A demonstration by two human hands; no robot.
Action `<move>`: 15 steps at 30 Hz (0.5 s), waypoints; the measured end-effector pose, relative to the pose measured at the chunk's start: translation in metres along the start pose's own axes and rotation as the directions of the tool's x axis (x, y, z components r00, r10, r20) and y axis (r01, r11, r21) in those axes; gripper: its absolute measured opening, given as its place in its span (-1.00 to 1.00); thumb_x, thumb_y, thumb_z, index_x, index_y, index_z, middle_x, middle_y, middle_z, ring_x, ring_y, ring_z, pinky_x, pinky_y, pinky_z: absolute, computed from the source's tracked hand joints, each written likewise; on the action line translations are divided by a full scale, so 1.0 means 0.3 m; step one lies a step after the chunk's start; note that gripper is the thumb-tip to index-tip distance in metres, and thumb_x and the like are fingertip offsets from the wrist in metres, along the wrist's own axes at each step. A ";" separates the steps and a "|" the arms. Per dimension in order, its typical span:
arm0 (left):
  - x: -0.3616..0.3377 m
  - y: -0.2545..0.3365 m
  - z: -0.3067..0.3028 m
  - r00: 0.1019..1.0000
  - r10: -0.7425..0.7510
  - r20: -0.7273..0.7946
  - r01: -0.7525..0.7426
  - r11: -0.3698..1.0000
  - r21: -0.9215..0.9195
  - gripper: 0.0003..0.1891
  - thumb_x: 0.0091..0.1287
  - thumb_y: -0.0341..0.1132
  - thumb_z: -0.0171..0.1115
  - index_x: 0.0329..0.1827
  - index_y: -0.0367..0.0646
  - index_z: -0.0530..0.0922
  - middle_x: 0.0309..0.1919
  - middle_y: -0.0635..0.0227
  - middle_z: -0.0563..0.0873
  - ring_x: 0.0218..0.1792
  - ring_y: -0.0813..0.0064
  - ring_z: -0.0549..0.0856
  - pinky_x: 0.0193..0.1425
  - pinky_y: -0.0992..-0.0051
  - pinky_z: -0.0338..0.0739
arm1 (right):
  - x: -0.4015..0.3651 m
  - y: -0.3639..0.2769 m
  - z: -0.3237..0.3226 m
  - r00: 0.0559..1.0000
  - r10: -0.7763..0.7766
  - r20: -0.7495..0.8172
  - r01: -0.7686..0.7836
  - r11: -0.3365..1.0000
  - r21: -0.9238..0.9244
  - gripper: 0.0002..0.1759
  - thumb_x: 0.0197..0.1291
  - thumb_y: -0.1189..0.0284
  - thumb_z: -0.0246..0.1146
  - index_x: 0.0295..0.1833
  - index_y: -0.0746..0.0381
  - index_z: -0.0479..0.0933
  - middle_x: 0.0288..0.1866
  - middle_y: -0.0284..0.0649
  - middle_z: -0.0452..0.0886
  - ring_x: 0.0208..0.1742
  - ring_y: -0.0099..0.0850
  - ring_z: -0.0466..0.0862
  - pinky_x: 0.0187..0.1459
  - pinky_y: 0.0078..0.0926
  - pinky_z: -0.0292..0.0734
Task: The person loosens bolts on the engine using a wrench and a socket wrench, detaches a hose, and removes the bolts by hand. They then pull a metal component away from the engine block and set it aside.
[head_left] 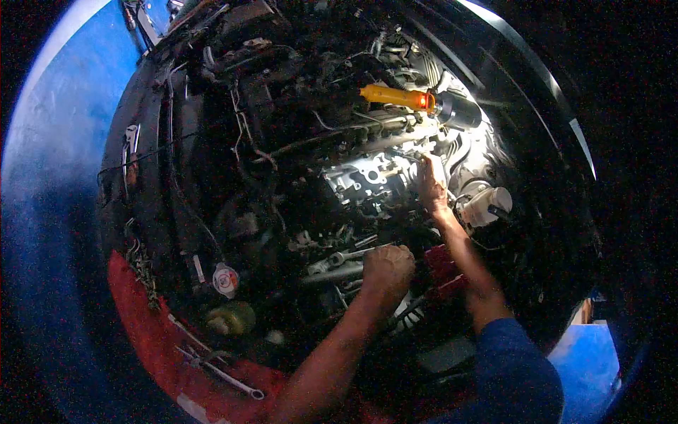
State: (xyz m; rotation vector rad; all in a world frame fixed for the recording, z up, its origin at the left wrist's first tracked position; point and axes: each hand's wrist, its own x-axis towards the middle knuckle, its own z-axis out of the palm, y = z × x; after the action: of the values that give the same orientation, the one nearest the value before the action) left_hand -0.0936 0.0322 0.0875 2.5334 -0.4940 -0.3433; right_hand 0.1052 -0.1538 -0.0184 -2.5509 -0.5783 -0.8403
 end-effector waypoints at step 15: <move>-0.011 0.035 -0.006 0.958 -0.120 0.260 0.132 0.991 -0.029 -0.70 0.36 -0.20 0.08 -0.05 -0.28 0.51 -0.16 0.03 0.68 -0.09 0.06 0.67 -0.03 0.09 0.54 | 0.123 0.014 0.026 0.859 0.506 -0.078 -0.475 0.845 0.247 -0.80 0.15 0.37 0.22 -0.33 0.31 0.61 -0.44 -0.03 0.66 -0.44 -0.14 0.65 -0.34 -0.34 0.50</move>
State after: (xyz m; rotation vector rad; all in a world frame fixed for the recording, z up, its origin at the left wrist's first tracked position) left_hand -0.0989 0.0262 0.0951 2.4934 -0.4157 -0.7302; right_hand 0.1380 -0.1441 -0.0019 -2.2540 0.0414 -0.7111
